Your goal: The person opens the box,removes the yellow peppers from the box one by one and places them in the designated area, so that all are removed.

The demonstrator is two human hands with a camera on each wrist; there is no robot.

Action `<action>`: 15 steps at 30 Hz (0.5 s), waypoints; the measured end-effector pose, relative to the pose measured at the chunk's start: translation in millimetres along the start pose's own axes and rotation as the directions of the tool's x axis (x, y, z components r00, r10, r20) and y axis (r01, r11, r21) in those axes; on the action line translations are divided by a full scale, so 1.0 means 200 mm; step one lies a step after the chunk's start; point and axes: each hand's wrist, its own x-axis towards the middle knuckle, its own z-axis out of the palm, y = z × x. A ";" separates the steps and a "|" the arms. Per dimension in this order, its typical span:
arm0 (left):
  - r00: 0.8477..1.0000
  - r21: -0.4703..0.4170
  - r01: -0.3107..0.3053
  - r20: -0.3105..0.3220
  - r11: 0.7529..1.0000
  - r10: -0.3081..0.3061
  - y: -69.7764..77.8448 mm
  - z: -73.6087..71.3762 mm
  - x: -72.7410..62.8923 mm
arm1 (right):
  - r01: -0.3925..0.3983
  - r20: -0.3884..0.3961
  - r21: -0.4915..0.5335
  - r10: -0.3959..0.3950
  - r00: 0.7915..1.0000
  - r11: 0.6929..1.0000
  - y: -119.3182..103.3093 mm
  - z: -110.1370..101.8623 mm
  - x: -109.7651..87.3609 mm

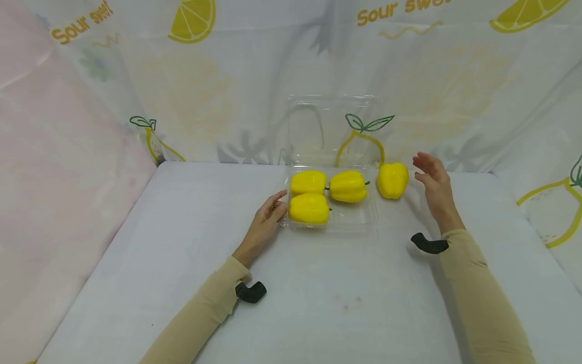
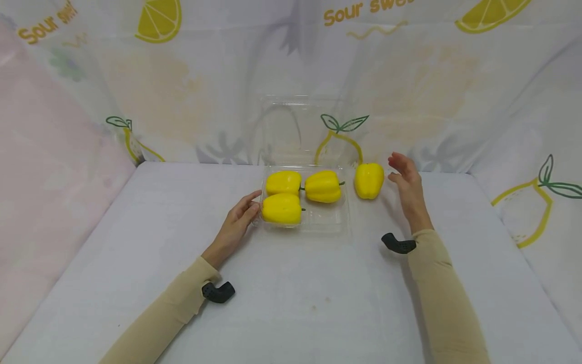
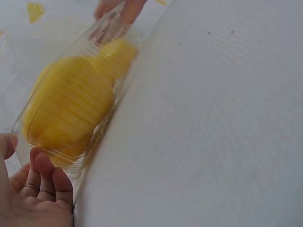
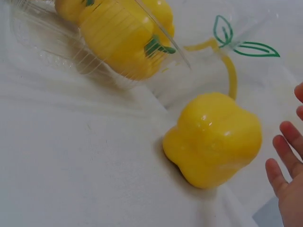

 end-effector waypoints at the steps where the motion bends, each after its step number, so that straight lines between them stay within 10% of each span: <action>1: 1.000 -0.014 0.002 0.003 1.000 -0.002 -0.01 0.00 0.01 | 0.005 0.003 0.012 -0.005 1.000 1.000 -0.01 0.00 0.00; 15: 1.000 -0.137 -0.022 0.015 0.990 0.024 -0.14 -0.01 0.04 | 0.056 0.062 0.026 -0.057 0.996 0.998 -0.07 0.08 -0.03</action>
